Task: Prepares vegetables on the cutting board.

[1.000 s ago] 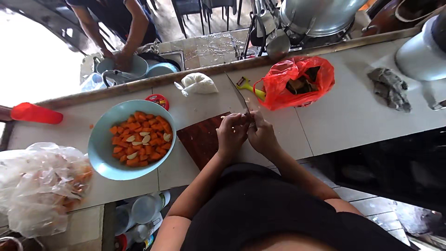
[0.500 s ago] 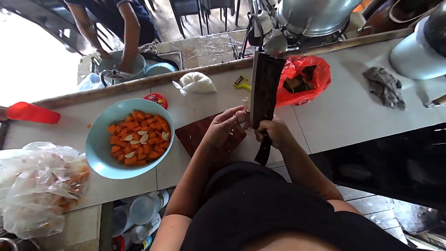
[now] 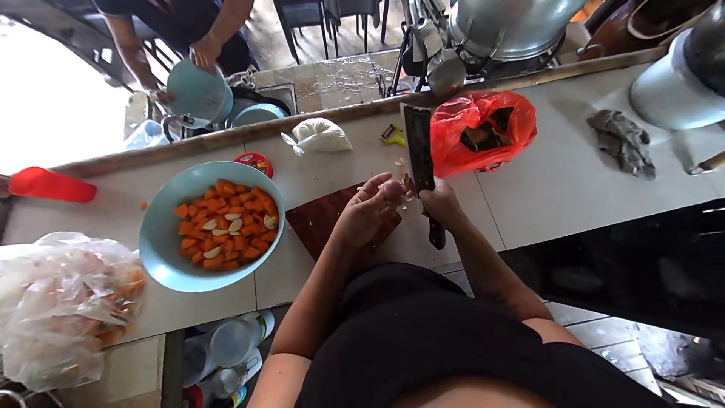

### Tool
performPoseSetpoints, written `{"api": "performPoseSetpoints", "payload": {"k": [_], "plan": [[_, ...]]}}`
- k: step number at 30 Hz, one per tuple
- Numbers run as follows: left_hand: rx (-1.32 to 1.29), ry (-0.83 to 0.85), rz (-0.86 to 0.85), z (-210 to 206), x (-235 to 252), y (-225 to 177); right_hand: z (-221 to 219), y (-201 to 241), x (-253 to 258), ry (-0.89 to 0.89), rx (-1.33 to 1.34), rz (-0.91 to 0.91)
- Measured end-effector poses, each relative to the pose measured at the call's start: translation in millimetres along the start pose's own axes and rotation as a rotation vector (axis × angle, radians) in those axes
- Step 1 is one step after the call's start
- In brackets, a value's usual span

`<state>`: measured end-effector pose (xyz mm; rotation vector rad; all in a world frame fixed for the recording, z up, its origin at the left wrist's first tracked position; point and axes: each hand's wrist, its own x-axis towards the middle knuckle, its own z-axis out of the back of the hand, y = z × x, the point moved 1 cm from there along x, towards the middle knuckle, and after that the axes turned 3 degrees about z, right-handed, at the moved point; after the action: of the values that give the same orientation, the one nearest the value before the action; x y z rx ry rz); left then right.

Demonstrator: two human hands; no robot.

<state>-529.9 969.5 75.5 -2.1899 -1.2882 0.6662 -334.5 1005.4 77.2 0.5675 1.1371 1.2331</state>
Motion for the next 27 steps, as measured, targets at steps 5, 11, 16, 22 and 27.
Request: {"api": "performPoseSetpoints", "payload": {"k": [5,11,16,22,27], "plan": [[0.024,-0.123,0.044,3,1,2,-3,6,0,0.048,-0.236,0.006],[0.082,-0.3,0.114,-2,8,3,-1,16,-7,-0.087,-0.302,0.191],[0.154,-0.375,0.051,-4,11,7,-4,29,-23,-0.095,-0.411,0.273],[0.271,-0.398,-0.038,-6,10,8,-19,15,-40,-0.186,-0.43,0.661],[0.309,-0.455,-0.124,-12,7,10,-25,15,-46,-0.22,-0.525,0.724]]}}
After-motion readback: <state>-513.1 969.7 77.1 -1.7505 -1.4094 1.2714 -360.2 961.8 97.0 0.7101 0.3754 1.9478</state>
